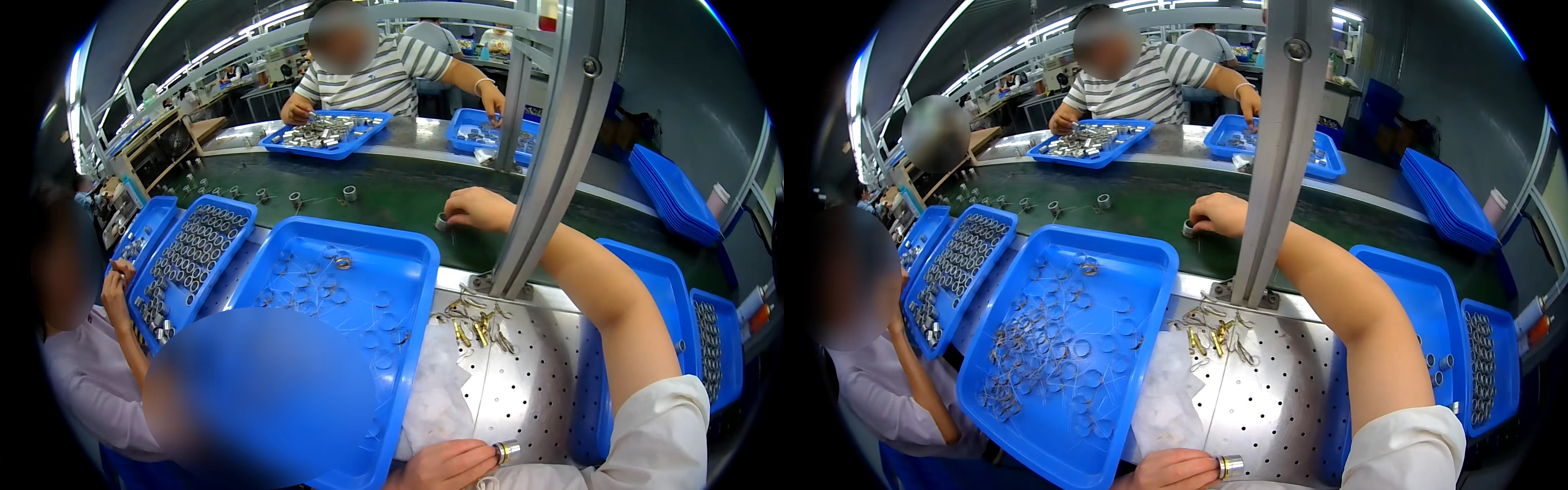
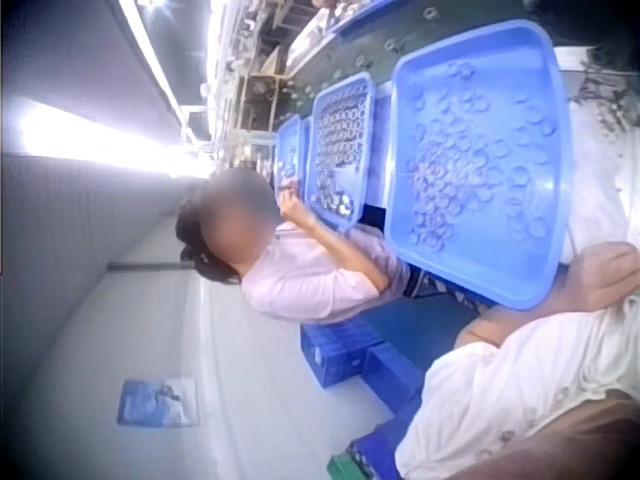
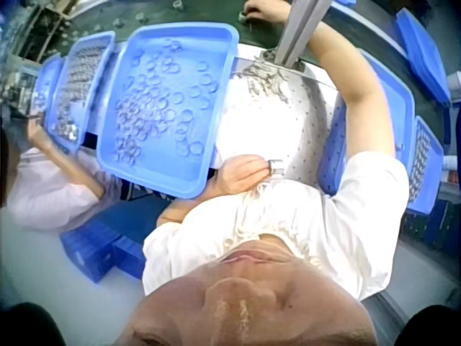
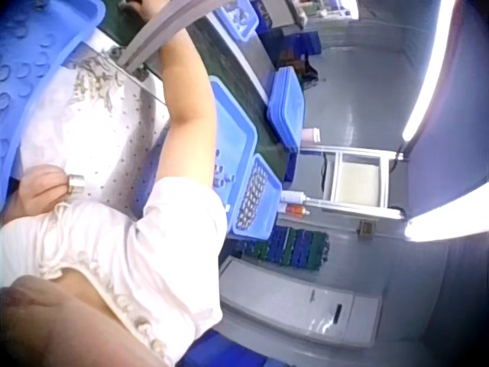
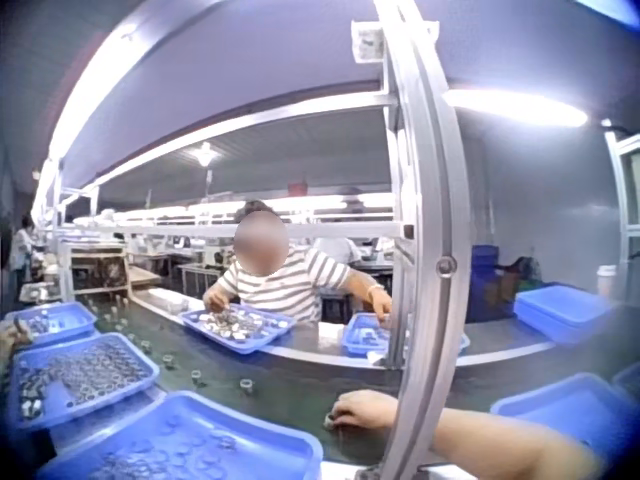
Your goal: The person repeatedly picks small cylindrical metal parts from blue trays and assembles them by hand, inserting a small ring or clip into each cylinder. They place the assembled units back into a tray. The process is repetitive and performed one at a time.
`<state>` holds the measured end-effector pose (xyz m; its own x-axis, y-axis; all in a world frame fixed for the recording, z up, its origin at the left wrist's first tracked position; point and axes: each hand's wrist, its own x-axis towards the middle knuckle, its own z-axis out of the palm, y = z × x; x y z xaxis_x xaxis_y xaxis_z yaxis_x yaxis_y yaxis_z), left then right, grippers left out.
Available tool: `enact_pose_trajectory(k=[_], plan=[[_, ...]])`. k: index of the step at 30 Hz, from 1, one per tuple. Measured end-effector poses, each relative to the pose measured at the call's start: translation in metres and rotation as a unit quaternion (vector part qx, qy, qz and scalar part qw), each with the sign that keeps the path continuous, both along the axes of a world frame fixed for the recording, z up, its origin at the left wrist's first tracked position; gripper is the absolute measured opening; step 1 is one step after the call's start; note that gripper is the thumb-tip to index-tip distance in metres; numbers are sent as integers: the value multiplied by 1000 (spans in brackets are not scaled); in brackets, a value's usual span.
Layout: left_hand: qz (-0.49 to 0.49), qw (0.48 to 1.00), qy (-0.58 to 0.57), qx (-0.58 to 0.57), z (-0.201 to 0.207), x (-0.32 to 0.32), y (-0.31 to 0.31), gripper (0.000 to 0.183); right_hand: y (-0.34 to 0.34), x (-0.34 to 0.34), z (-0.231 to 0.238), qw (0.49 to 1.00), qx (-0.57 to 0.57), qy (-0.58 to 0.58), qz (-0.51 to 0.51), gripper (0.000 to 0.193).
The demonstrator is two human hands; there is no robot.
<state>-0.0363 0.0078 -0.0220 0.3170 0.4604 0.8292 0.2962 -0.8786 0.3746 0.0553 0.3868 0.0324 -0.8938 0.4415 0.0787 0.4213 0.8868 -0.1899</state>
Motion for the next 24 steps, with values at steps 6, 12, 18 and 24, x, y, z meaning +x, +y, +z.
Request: enact_pose_trajectory(k=[6, 12, 18, 24], plan=[[-3, 999, 11, -31, 2, 0, -2, 23, -3, 9, -1, 998, 58, 7, 9, 16], [70, 995, -24, -60, -5, -2, -6, 17, -26, 83, 42, 981, 35, 103, -158, 12], [85, 996, -1, -19, -10, 0, -6, 10, -140, 306, 103, 909, 106, 219, -339, 15], [112, 994, 5, -19, -11, 7, -8, 9, -326, 521, 97, 714, 194, 188, -646, 16]])
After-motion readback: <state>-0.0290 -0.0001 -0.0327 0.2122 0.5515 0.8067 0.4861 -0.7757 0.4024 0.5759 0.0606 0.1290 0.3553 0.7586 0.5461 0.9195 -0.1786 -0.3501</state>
